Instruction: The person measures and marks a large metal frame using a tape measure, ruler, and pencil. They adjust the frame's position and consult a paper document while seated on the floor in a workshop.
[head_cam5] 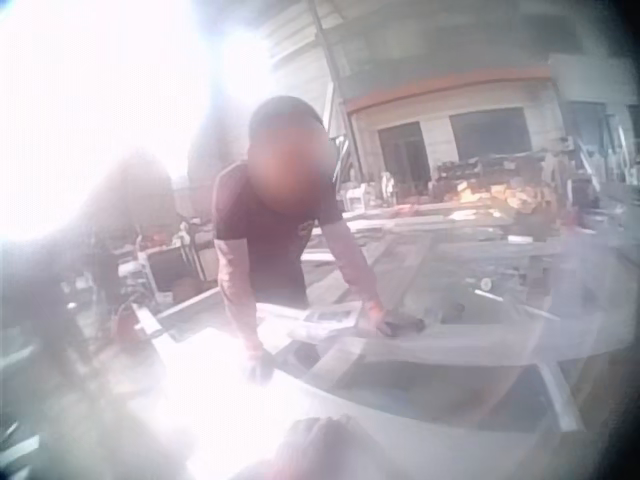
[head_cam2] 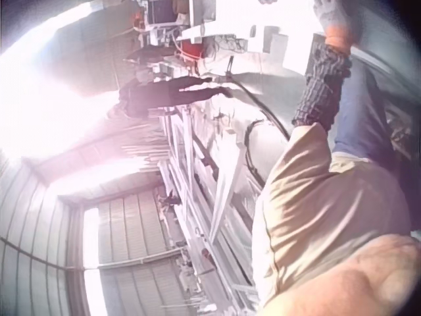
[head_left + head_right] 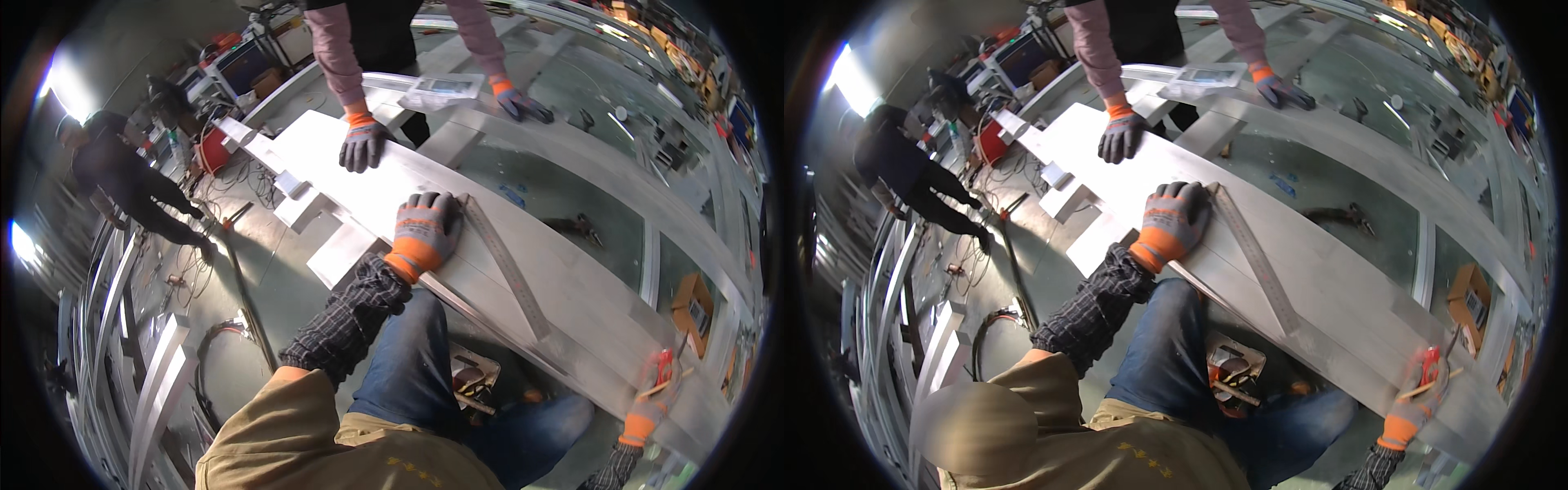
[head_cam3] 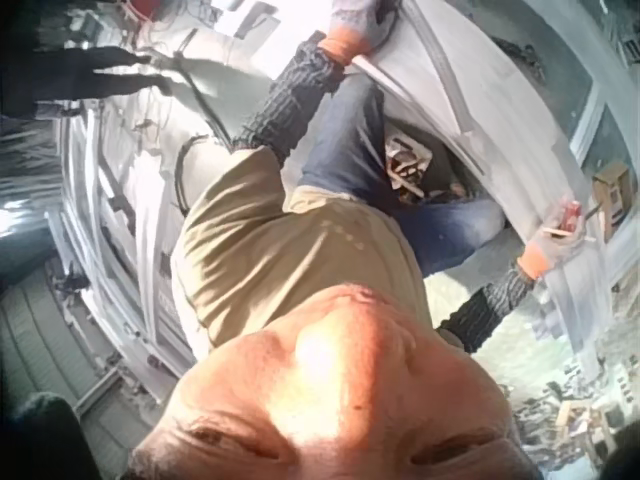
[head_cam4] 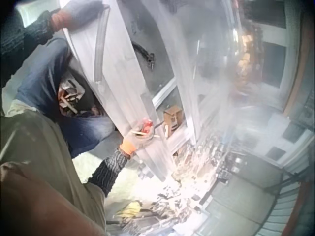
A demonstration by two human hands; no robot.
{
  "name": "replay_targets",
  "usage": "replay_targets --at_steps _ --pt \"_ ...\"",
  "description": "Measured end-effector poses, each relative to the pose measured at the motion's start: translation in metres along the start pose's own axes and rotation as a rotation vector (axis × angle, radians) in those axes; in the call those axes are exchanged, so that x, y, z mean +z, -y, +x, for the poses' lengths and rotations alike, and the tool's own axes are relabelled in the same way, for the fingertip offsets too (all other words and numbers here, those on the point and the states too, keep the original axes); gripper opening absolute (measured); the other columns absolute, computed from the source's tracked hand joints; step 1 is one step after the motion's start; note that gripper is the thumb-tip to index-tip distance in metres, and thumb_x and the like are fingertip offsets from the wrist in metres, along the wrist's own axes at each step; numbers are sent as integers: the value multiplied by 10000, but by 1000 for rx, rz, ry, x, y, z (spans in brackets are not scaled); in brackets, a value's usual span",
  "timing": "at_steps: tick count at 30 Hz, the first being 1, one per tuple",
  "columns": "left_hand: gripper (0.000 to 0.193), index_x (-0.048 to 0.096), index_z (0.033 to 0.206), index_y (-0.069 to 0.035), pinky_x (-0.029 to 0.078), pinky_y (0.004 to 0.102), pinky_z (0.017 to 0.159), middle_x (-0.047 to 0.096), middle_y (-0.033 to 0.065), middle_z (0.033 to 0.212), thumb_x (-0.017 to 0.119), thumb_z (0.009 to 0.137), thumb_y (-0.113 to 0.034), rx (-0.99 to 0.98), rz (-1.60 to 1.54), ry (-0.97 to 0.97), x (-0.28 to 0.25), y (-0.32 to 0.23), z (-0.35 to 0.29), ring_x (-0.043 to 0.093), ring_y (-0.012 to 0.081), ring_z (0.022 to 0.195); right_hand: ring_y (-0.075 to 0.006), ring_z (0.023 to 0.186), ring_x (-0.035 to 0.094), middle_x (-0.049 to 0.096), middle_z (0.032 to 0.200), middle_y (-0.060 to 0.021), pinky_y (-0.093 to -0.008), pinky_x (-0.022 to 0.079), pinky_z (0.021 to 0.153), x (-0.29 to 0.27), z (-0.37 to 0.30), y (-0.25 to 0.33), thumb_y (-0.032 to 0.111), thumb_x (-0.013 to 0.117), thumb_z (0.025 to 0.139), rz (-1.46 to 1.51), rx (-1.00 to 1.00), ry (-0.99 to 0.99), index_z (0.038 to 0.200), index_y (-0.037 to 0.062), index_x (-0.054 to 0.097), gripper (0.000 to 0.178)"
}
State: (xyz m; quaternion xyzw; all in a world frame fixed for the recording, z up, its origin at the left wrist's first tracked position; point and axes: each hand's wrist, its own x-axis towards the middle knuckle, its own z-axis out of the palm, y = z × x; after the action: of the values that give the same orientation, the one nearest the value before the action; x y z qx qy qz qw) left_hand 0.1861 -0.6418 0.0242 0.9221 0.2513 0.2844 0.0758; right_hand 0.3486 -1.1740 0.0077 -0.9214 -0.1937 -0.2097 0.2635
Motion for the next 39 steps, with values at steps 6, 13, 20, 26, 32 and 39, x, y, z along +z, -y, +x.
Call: replay_targets --at_steps 6,13,20,26,32,39 --pt "391 669 1246 -119 425 504 1033 650 160 1247 699 896 -292 -81 -5 79 -6 -2 -2 563 388 1188 -408 1276 562 587 1396 -224 -494 425 1110 0 2 -6 254 616 1036 -99 -19 29 1428 -27 515 493" --pt "298 687 1174 -130 447 497 971 669 143 1180 681 917 -280 -81 -43 21 -5 -3 -3 586 379 1136 -401 1308 560 603 1413 -196 -502 427 1127 12 5 -47 232 645 1000 -389 -245 -42 1441 13 531 505" --pt "267 690 1155 -148 457 499 968 674 129 1167 685 915 -266 -76 -47 -28 6 7 -8 591 372 1128 -364 1285 599 634 1404 -135 -465 461 1108 15 11 -52 174 701 963 -396 -327 -29 1419 40 562 495" --pt "320 675 1192 -141 459 498 978 672 128 1181 692 900 -269 -89 -80 -10 9 3 -10 589 370 1139 -391 1287 595 636 1389 -165 -475 454 1110 18 2 -66 103 690 896 -442 -303 -60 1420 39 550 546" --pt "376 670 1218 -142 454 504 978 671 120 1193 703 872 -283 -88 -79 27 -7 1 -6 585 369 1152 -401 1198 627 660 1293 -201 -497 490 1045 29 12 -58 173 713 885 -320 -295 -161 1303 15 627 455" --pt "358 685 1209 -142 449 490 994 670 125 1194 699 876 -274 -80 -78 22 0 2 -6 585 369 1150 -372 1092 676 701 1180 -187 -434 545 960 39 12 -61 99 761 853 -311 -236 -184 1189 14 677 357"
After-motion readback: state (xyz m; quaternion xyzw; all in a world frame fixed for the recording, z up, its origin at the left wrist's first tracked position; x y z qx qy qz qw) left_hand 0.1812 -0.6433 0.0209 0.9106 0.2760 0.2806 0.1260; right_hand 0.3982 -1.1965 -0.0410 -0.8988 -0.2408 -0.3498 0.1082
